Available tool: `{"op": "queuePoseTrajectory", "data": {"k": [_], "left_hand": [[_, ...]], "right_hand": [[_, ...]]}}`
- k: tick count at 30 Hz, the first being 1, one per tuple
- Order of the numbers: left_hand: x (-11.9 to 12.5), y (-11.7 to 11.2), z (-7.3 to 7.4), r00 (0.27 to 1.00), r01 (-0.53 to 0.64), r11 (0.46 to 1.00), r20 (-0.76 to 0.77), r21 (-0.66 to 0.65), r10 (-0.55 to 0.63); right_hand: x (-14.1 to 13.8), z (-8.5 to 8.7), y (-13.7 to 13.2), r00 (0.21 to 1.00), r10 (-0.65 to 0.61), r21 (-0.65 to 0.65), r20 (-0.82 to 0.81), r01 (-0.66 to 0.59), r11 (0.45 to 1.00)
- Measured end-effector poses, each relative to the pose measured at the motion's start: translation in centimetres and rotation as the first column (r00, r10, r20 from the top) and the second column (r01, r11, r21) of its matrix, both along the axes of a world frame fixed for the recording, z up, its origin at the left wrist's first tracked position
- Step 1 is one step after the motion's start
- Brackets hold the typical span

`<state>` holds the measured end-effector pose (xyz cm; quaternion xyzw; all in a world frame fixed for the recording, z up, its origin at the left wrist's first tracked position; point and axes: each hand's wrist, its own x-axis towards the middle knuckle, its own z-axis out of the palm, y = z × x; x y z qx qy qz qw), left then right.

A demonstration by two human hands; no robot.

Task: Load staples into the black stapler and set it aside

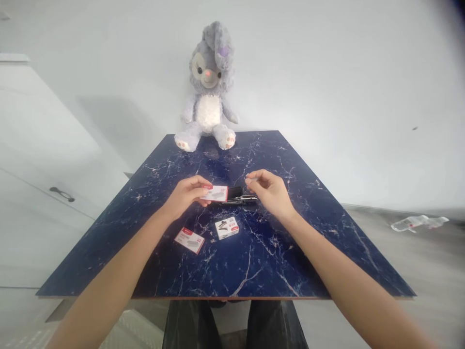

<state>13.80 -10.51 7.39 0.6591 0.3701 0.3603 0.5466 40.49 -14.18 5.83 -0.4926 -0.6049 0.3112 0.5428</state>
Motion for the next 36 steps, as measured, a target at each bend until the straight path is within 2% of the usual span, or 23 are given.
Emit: {"op": "queuePoseTrajectory", "data": {"k": [1, 3, 5, 8, 10, 12, 15, 17, 19, 27, 30, 33, 36], "left_hand": [[-0.6, 0.1, 0.4, 0.99, 0.047, 0.998, -0.133, 0.051, -0.04], [-1.4, 0.3, 1.1, 0.913, 0.132, 0.975, -0.404, 0.179, -0.049], [-1.6, 0.4, 1.2, 0.814, 0.18, 0.919, -0.577, 0.352, 0.061], [-1.4, 0.9, 0.5, 0.754, 0.162, 0.807, -0.598, 0.568, 0.27], [-1.3, 1.3, -0.1, 0.746, 0.121, 0.772, -0.57, 0.624, 0.343], [-1.4, 1.7, -0.7, 0.733, 0.107, 0.785, -0.582, 0.61, 0.352], [-1.6, 1.9, -1.0, 0.726, 0.124, 0.862, -0.637, 0.492, 0.259], [-1.7, 1.8, -1.1, 0.744, 0.119, 0.892, -0.634, 0.437, 0.212], [-1.6, 1.7, -1.1, 0.756, 0.11, 0.887, -0.617, 0.449, 0.218], [-0.6, 1.5, -1.7, 0.785, 0.1, 0.803, -0.543, 0.588, 0.299], [-0.6, 1.4, -1.9, 0.79, 0.164, 0.801, -0.563, 0.577, 0.244], [-0.8, 1.5, -1.9, 0.757, 0.244, 0.804, -0.625, 0.542, 0.192], [-1.0, 1.7, -2.1, 0.728, 0.236, 0.825, -0.655, 0.514, 0.2]], "right_hand": [[0.5, 0.0, 0.3, 1.0, -0.025, -0.013, 0.018, 0.025, 1.0], [1.5, 0.1, 0.7, 0.994, -0.062, -0.043, 0.089, 0.067, 0.997], [2.2, 0.4, 0.8, 0.975, -0.08, -0.054, 0.208, 0.093, 0.994], [2.7, 0.7, 0.7, 0.92, -0.004, -0.076, 0.391, 0.037, 0.996], [2.9, 0.6, 0.8, 0.87, 0.089, -0.112, 0.486, -0.039, 0.993], [3.1, 0.2, 1.0, 0.815, 0.158, -0.134, 0.558, -0.1, 0.986], [3.5, -0.6, 1.5, 0.759, 0.236, -0.161, 0.607, -0.174, 0.972], [3.6, -1.0, 1.7, 0.751, 0.26, -0.179, 0.607, -0.189, 0.965], [3.7, -1.1, 1.7, 0.76, 0.253, -0.187, 0.599, -0.175, 0.967], [3.0, -1.1, 1.6, 0.743, 0.264, -0.258, 0.616, -0.126, 0.958], [3.4, -0.5, 1.4, 0.692, 0.238, -0.242, 0.681, -0.095, 0.966], [3.9, 0.3, 1.0, 0.641, 0.183, -0.254, 0.746, 0.019, 0.967], [2.7, 0.5, 0.0, 0.572, 0.136, -0.245, 0.809, 0.116, 0.963]]}}
